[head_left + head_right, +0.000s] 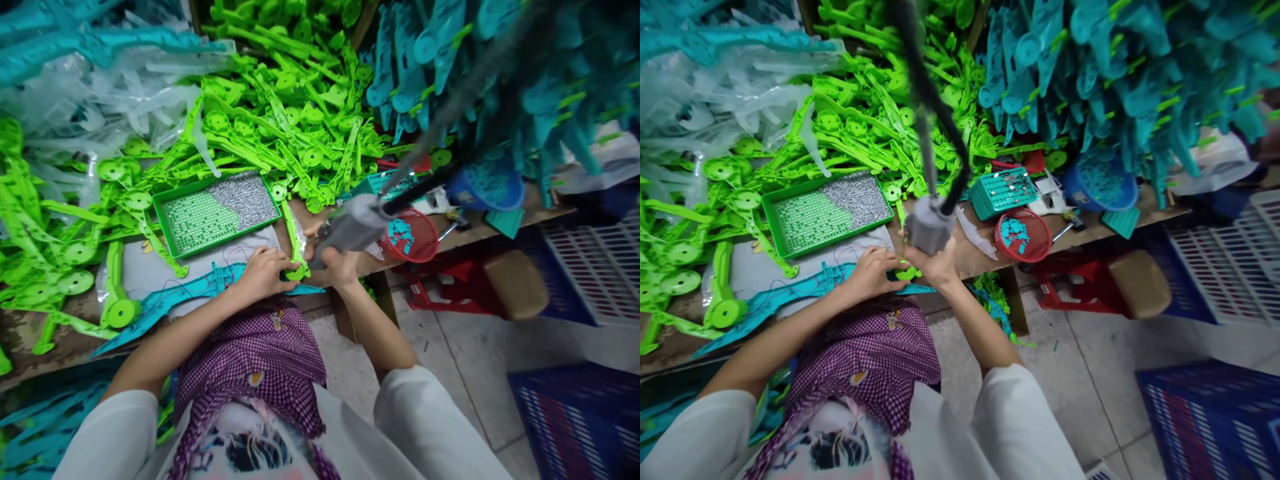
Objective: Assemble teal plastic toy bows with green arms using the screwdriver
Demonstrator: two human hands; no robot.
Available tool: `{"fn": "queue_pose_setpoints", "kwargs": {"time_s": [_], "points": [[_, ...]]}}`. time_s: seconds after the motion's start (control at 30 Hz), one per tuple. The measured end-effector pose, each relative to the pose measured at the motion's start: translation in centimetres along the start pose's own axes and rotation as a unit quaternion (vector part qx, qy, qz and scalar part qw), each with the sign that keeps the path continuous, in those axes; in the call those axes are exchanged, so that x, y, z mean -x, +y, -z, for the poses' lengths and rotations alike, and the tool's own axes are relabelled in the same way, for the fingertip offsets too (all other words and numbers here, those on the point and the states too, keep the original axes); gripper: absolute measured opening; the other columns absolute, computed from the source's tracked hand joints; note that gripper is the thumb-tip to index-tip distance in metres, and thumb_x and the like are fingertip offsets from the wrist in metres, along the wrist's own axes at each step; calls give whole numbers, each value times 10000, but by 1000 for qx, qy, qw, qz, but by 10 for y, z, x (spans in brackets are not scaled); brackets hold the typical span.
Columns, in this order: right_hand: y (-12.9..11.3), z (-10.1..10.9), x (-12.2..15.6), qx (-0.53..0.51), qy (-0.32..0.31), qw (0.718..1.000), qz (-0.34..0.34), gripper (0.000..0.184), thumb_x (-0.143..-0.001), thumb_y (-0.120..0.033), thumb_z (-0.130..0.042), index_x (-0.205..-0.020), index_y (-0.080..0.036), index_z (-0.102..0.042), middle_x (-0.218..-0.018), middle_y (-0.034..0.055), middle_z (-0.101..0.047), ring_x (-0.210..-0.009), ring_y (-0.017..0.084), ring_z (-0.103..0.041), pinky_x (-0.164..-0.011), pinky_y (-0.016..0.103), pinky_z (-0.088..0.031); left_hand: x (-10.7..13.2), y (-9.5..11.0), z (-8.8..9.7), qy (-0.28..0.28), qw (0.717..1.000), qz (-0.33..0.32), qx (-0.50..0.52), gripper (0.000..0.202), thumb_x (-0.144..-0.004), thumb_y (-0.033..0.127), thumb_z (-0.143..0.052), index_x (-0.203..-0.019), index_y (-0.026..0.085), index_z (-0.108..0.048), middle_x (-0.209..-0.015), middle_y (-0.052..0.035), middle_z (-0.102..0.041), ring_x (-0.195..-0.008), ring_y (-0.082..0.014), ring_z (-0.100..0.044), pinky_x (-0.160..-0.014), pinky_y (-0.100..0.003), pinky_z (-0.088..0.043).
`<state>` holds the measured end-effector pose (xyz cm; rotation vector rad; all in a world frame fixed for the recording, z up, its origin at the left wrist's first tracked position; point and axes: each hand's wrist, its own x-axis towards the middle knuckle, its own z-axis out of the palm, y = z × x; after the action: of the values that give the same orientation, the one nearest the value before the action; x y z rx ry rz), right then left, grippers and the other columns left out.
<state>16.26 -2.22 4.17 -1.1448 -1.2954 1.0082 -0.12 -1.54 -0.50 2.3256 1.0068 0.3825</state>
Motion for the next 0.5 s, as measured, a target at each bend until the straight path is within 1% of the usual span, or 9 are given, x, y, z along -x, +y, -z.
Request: {"fn": "queue_pose_setpoints", "kwargs": {"time_s": [0.1,0.17,0.2,0.27,0.33,0.37,0.4,0.47,0.5], "points": [[-31,-10,-20,81,-2,995,55,442,-714,-652,-657,-825,-226,-617,-667,-18,-552,-626,139,-552,-605,318,-509,0,2,5,-9,1000,12,-13,316,-782,424,-722,-1049,255,-726,-983,-32,-713,-968,-233,-598,-932,-417,-340],[-49,-18,-33,123,-9,986,108,400,-783,-602,-625,-921,-227,-610,-744,-19,-561,-709,139,-571,-677,321,-530,3,6,9,-18,999,7,-29,320,-814,434,-694,-1086,265,-708,-1058,-40,-703,-1025,-239,-593,-955,-429,-334],[-56,-21,-39,141,-16,981,131,403,-810,-593,-600,-983,-229,-598,-786,-19,-568,-748,140,-582,-709,327,-538,6,9,10,-22,999,4,-46,349,-828,445,-681,-1127,267,-689,-1129,-54,-685,-1068,-249,-584,-971,-443,-332],[-65,-27,-49,169,-30,970,170,444,-843,-592,-560,-1105,-234,-555,-889,-14,-594,-811,146,-602,-759,342,-549,13,19,10,-30,994,-2,-103,481,-827,482,-676,-1244,246,-621,-1312,-112,-595,-1195,-296,-527,-1012,-490,-317],[-68,-31,-55,187,-37,962,197,486,-867,-590,-528,-1203,-239,-502,-1017,3,-610,-876,155,-618,-810,361,-552,22,31,4,-39,983,-4,-177,660,-801,507,-696,-1355,194,-523,-1465,-180,-439,-1314,-352,-423,-1050,-531,-300],[-68,-33,-57,192,-43,958,209,498,-878,-586,-513,-1237,-242,-480,-1075,12,-609,-908,161,-622,-833,370,-551,26,37,0,-44,977,-3,-209,714,-797,492,-703,-1392,169,-477,-1503,-200,-379,-1349,-365,-383,-1063,-533,-300],[-67,-34,-58,195,-49,955,219,509,-886,-584,-502,-1265,-246,-463,-1122,19,-604,-937,166,-624,-853,379,-549,30,42,-6,-49,971,1,-235,723,-810,451,-700,-1416,155,-441,-1521,-206,-347,-1367,-362,-364,-1070,-520,-311],[-65,-32,-58,196,-59,949,238,534,-890,-580,-500,-1311,-256,-438,-1173,31,-596,-989,178,-623,-888,395,-544,36,48,-18,-47,962,7,-268,632,-851,308,-661,-1420,164,-428,-1521,-187,-360,-1354,-330,-399,-1052,-472,-362],[-63,-29,-56,196,-60,948,244,543,-890,-574,-507,-1327,-260,-433,-1181,37,-596,-1010,184,-620,-902,402,-541,40,49,-23,-41,961,-1,-275,585,-857,230,-634,-1408,179,-442,-1509,-173,-386,-1331,-313,-435,-1030,-449,-392]]}}
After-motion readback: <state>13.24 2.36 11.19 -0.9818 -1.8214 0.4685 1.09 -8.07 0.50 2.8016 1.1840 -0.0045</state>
